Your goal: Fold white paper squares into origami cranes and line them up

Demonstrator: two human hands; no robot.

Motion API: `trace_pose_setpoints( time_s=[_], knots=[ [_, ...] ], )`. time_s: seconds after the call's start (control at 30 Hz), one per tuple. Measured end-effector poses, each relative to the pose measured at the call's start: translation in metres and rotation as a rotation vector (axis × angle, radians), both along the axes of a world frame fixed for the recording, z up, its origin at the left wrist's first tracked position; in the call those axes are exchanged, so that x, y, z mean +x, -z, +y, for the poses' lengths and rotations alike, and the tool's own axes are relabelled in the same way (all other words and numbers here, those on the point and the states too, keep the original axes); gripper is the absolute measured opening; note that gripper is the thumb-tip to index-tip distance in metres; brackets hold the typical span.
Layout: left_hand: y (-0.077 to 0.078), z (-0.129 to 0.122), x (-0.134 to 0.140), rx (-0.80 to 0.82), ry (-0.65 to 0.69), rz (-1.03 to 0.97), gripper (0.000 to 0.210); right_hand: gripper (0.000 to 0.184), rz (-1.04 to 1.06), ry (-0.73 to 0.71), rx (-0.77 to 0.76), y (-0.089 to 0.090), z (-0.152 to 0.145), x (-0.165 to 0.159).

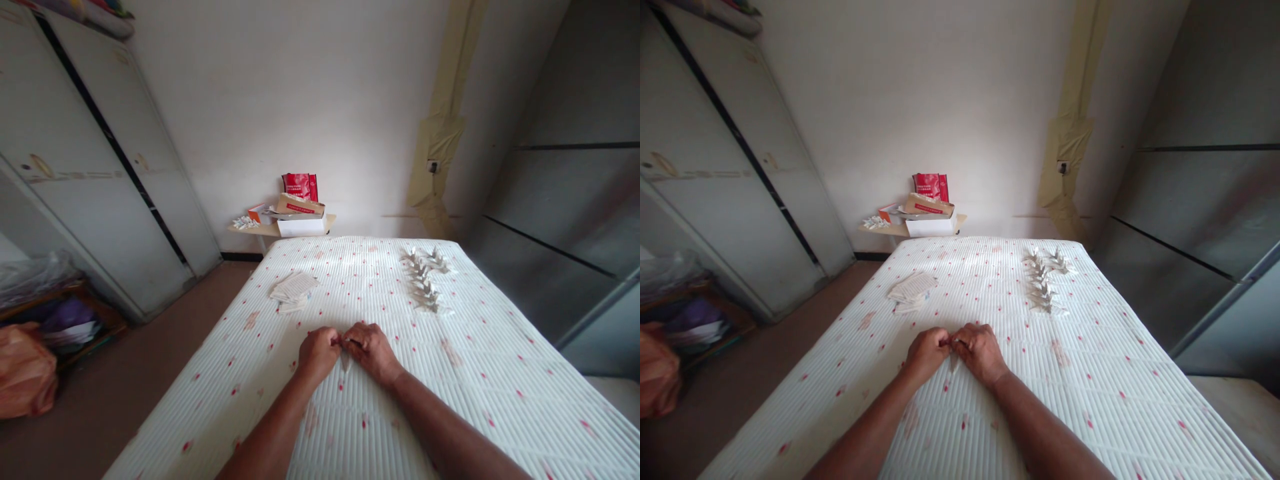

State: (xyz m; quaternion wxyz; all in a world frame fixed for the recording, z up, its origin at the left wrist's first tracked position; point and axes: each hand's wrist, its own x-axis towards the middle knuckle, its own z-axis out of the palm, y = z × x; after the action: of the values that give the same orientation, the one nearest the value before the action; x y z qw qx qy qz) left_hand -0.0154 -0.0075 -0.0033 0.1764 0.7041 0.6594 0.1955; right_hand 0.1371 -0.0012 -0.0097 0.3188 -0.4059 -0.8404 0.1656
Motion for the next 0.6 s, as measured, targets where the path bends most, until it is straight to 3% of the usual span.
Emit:
trace_pose_setpoints(
  time_s=[0.23, 0.6],
  knots=[
    [0.0016, -0.0031, 0.0024, 0.025, -0.021, 0.03, 0.012, 0.008, -0.025, 0.035, -0.048, -0.0033, -0.0013, 0.0008],
    [0.0075, -0.0064, 0.0021, 0.121, 0.022, 0.04, 0.013, 0.012, -0.086, 0.024, -0.015, -0.0014, -0.0009, 0.0015]
  ],
)
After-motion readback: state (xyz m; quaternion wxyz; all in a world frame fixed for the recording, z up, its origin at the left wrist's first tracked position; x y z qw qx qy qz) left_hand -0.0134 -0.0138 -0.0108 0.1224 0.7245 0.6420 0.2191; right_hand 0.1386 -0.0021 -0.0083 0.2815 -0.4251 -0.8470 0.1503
